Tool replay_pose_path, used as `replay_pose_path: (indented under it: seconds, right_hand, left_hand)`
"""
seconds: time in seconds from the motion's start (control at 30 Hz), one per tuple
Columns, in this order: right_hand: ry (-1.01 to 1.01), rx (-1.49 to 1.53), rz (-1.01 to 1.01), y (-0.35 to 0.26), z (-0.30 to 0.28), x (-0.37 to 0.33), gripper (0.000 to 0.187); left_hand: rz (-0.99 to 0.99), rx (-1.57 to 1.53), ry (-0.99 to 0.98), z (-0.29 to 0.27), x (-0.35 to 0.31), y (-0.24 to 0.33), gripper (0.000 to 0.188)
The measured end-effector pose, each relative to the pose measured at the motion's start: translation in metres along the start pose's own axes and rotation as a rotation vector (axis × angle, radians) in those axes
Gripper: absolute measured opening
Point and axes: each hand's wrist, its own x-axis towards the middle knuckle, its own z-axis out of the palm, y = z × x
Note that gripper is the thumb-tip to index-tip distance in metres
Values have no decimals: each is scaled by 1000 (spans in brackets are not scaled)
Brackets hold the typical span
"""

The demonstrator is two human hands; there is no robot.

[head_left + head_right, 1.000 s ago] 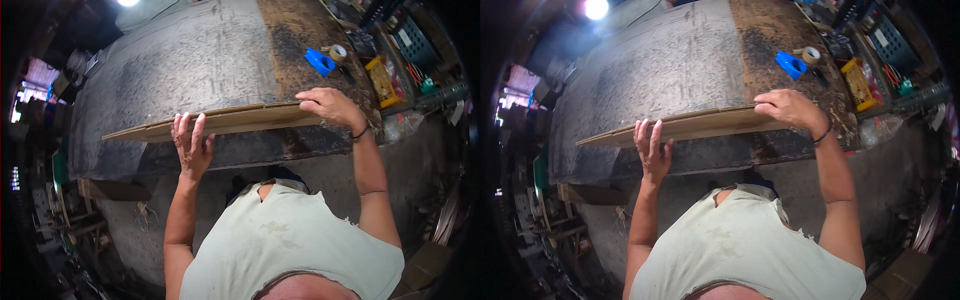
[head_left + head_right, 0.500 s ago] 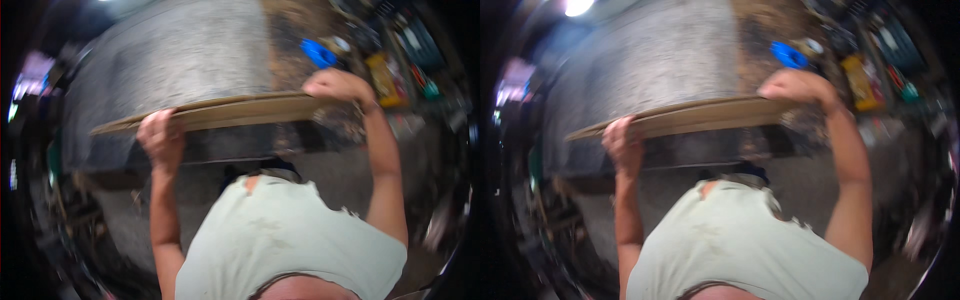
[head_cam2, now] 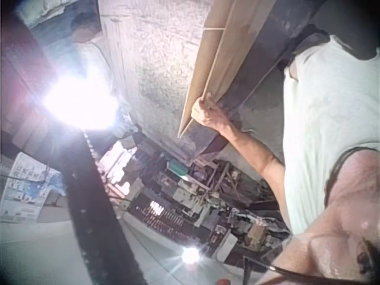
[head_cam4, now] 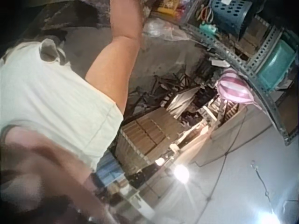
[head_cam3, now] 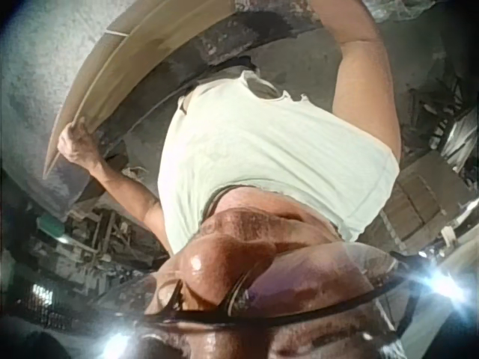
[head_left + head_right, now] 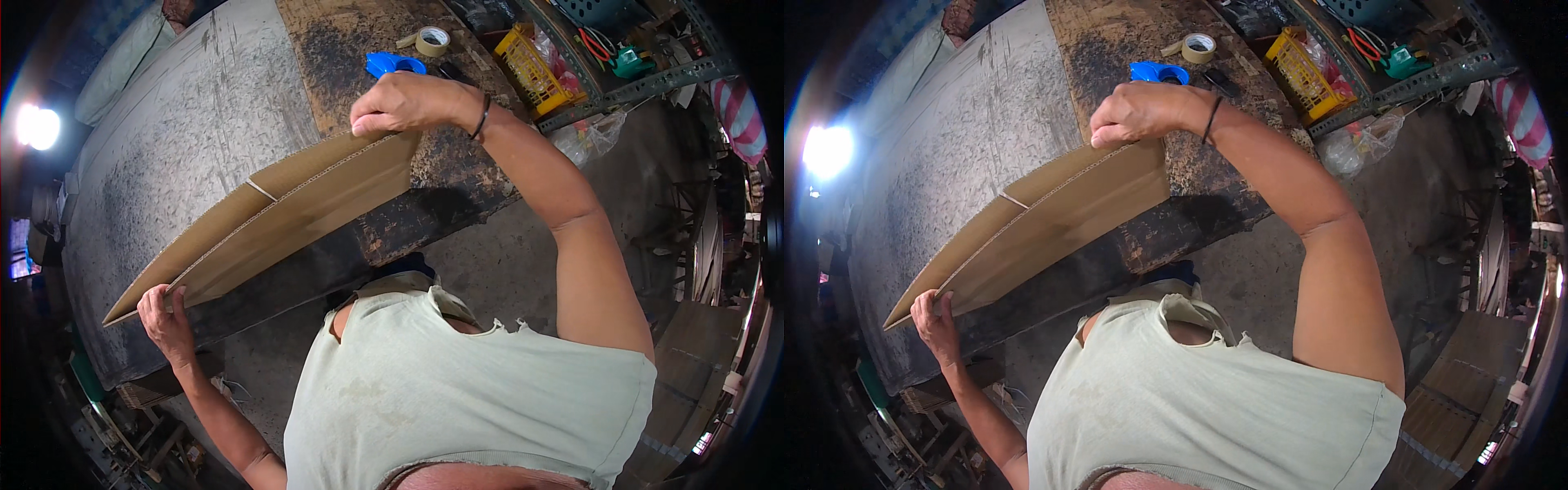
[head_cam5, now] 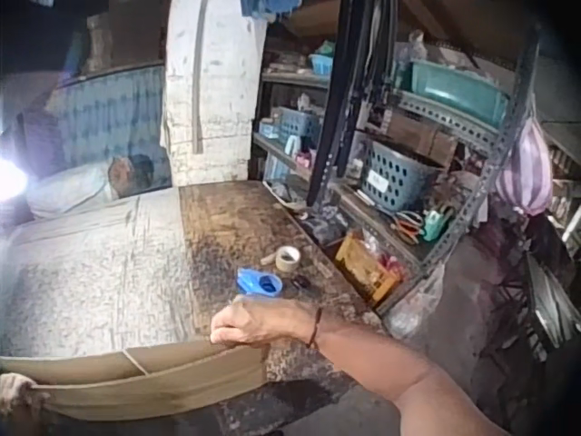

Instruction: Assembling a flat cardboard sheet into a box and securing it with packing tape.

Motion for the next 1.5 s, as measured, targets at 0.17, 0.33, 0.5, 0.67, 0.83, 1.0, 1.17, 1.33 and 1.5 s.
replay_pose_path:
  seconds: [0.17,0.33,0.5,0.67,0.83,1.0,1.17,1.33,1.5]
  right_hand:
    - [62,-188,-146,18,-1,20,23]
    - [160,-198,-155,13,-10,33,18]
    - [357,-100,40,15,-6,32,19]
    - [500,-44,276,-21,14,31,17]
    - [534,-124,424,-69,43,30,14]
    - [569,-194,592,-127,74,43,15]
    - [571,-170,755,-142,100,48,23]
    - [512,-333,792,-159,105,45,41]
    - [423,-333,826,-137,113,46,53]
  left_hand:
    - [39,32,53,-8,1,3,19]
    - [-10,40,70,-30,-12,-6,18]
    - [-78,28,77,-46,-27,-29,19]
    - [-57,46,114,-63,-41,-50,21]
    - [-9,-18,138,-54,-45,-87,24]
    - [48,-178,-6,-60,-73,-138,20]
    - [52,-492,-120,-78,-69,-200,20]
    - [-447,-924,31,-31,-17,-259,79]
    - [-414,-1020,-318,12,12,-254,79]
